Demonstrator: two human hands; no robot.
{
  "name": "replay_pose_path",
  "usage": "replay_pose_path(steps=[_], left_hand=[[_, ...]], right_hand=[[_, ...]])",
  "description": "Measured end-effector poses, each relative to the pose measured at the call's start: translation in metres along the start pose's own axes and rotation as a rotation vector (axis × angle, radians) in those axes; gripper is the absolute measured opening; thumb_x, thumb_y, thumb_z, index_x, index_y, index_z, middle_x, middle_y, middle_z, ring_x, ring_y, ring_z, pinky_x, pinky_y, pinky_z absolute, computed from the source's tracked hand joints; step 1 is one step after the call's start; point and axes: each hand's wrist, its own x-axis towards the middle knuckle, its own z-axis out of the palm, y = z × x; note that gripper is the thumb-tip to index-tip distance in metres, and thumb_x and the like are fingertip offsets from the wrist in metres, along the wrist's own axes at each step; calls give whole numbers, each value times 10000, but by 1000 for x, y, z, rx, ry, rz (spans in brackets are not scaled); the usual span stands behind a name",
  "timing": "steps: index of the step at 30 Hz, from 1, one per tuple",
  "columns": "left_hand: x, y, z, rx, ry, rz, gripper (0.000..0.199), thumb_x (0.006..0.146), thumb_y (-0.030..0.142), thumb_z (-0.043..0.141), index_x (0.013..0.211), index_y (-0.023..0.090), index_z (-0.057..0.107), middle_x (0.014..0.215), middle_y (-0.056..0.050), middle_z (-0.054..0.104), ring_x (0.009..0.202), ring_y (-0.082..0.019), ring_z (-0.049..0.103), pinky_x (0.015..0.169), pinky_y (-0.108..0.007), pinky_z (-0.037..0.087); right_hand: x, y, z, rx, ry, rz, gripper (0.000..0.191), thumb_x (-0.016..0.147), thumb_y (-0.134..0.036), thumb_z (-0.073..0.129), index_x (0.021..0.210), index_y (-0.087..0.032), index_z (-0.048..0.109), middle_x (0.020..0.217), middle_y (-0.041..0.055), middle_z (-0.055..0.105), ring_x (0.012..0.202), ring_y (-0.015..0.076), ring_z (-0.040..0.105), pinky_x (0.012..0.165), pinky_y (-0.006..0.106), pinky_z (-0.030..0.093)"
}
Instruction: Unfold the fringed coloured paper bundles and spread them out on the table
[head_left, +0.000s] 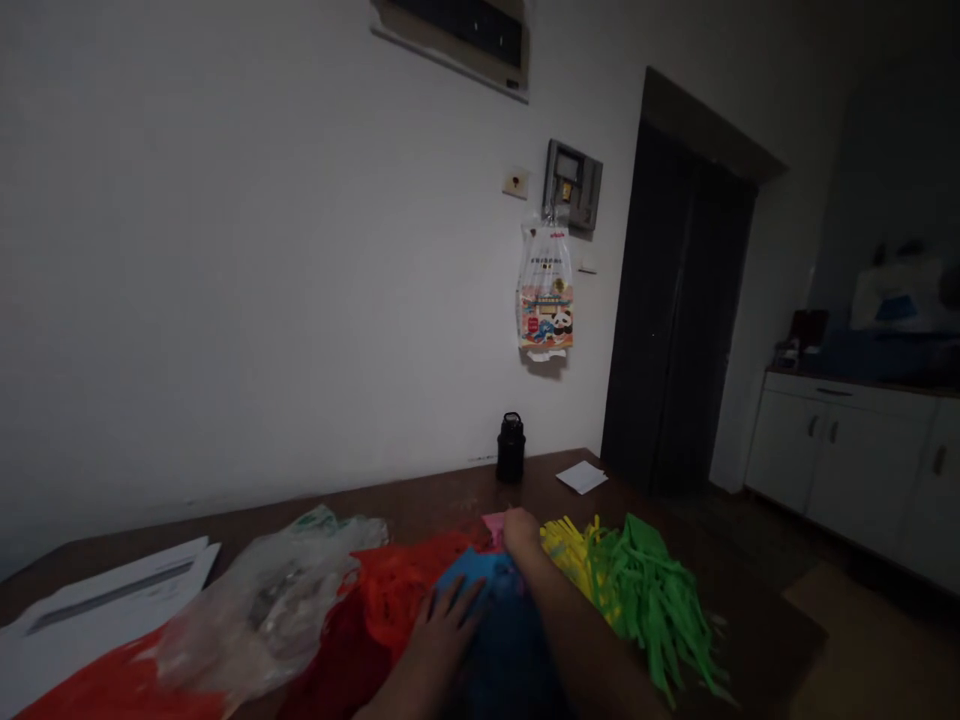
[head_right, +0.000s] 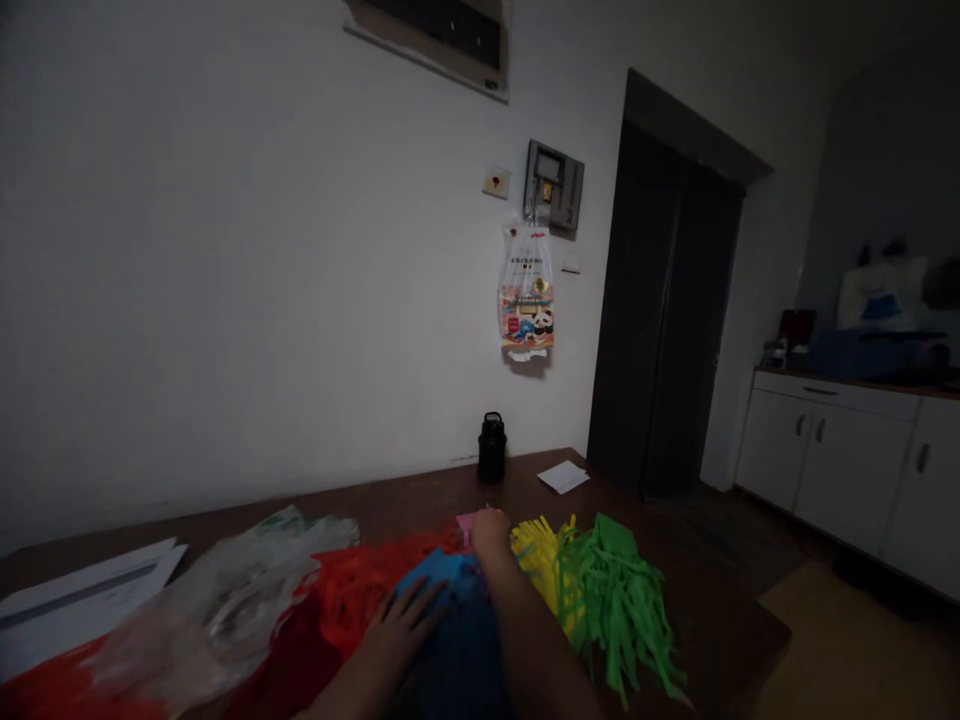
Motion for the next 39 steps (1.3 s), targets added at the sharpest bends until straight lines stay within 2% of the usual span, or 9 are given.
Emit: replay_pose_path(steps=[4, 8, 12, 16, 21, 23, 26, 30, 39], left_hand=[[13, -12, 5, -26, -30, -12, 484, 842, 151, 494, 1290, 281, 625, 1487, -90, 496, 1405, -357, 376, 1122, -617, 274], [23, -34, 6, -80, -20, -8, 456, 861, 119, 444, 1235, 258, 663, 1455, -97, 539, 1400, -348, 389, 1118, -608, 274], [31, -58, -3, -263, 1, 46, 336, 851, 221, 508, 1107, 230, 725, 1374, -111, 618, 1334, -319, 488, 1121, -490, 344], [26, -59, -16, -544, 111, 6, 389, 744, 343, 639, 1084, 176, 724, 1359, -166, 611, 1289, -373, 517, 1128, -484, 338], [0, -14, -14, -1052, 228, -97, 587, 868, 578, 437, 1324, 218, 524, 1299, -108, 651, 1158, -270, 622, 974, -390, 490], [-17, 2, -5, -1230, 219, -162, 603, 859, 656, 408, 1218, 205, 585, 1084, -93, 733, 911, -242, 702, 787, -348, 549], [-45, 14, 10, -1404, 206, -287, 574, 756, 717, 536, 856, 166, 662, 672, -22, 683, 550, -155, 601, 570, -271, 475], [-78, 17, 16, -1532, 212, -406, 514, 638, 685, 683, 644, 177, 603, 520, 50, 547, 468, -96, 451, 506, -227, 362], [-115, 31, 0, -1654, 169, -494, 512, 625, 682, 718, 609, 187, 591, 487, 70, 504, 472, -87, 396, 496, -209, 301]], right_hand=[[8, 41, -12, 329, 181, 52, 218, 948, -337, 609, 1039, -140, 635, 967, 29, 658, 777, 154, 652, 664, 295, 559], [7, 67, -34, 613, 365, 3, 262, 959, -381, 583, 982, -126, 643, 896, 13, 661, 728, 146, 645, 648, 291, 550], [-13, 74, -66, 790, 509, -113, 348, 988, -435, 481, 1050, -137, 652, 949, 53, 704, 804, 176, 665, 731, 333, 540], [-56, 58, -91, 785, 465, -286, 390, 961, -411, 418, 1071, -171, 704, 1013, 71, 745, 908, 222, 669, 793, 325, 511], [-127, 13, -65, 593, 195, -474, 241, 896, -323, 551, 826, -202, 747, 806, 38, 751, 749, 179, 650, 734, 252, 450], [-151, -2, -45, 521, 89, -508, 214, 886, -317, 582, 782, -205, 732, 753, 23, 734, 695, 160, 625, 694, 234, 423], [-177, -15, -24, 442, -33, -522, 206, 904, -271, 563, 783, -197, 713, 772, 16, 724, 689, 151, 607, 663, 231, 391], [-194, -19, -22, 391, -152, -547, 151, 885, -198, 568, 824, -193, 706, 798, 0, 715, 728, 148, 611, 674, 237, 369], [-221, -24, -12, 462, 52, -602, 247, 778, -214, 743, 1021, -200, 696, 976, 58, 728, 944, 243, 635, 847, 342, 417]])
